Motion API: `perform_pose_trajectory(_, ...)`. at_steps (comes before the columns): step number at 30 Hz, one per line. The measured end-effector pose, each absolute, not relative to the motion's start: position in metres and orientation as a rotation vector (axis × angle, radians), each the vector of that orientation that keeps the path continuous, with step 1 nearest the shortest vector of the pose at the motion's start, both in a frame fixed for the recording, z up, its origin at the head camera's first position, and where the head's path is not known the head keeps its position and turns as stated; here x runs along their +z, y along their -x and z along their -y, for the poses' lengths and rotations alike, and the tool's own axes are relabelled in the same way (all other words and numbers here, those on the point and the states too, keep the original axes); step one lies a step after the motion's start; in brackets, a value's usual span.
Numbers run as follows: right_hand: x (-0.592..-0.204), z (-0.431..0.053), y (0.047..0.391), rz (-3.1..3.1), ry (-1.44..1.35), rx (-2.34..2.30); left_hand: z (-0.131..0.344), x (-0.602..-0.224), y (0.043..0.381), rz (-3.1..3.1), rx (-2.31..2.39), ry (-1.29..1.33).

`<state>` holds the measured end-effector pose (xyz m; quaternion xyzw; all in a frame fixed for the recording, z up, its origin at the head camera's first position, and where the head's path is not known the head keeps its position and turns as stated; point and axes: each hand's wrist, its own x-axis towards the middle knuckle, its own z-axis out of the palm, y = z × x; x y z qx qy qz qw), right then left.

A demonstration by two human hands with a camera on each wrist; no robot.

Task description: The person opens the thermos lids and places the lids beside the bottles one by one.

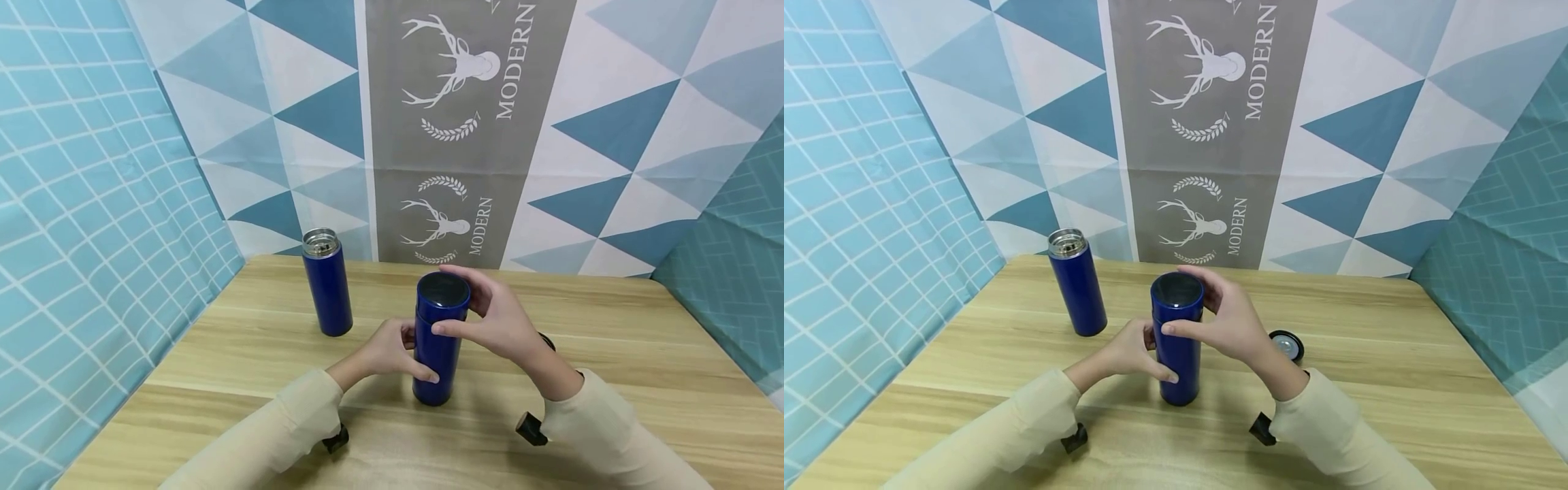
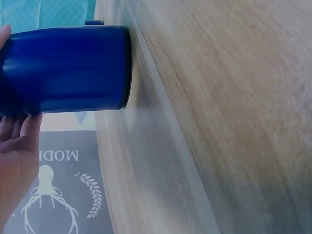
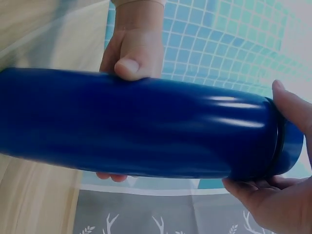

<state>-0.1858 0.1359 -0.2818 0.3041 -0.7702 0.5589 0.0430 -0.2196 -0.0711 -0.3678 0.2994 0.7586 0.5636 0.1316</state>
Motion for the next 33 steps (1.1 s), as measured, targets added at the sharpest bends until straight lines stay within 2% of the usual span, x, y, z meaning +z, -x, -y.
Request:
perform_pose_trajectory(6,-0.281,-0.137,0.186,2.354,-0.961,1.725,0.071,-0.367,0.22,-2.191,1.642,-0.875)
perform_pose_trajectory(20,-0.276,-0.147,0.204,2.317,-1.283,1.722,0.071,-0.367,0.22,-2.172,1.655,-0.881)
perform_pose_trajectory(33,-0.276,-0.151,0.213,2.316,-1.404,1.775,0.071,-0.368,0.222,-2.17,1.638,-0.863)
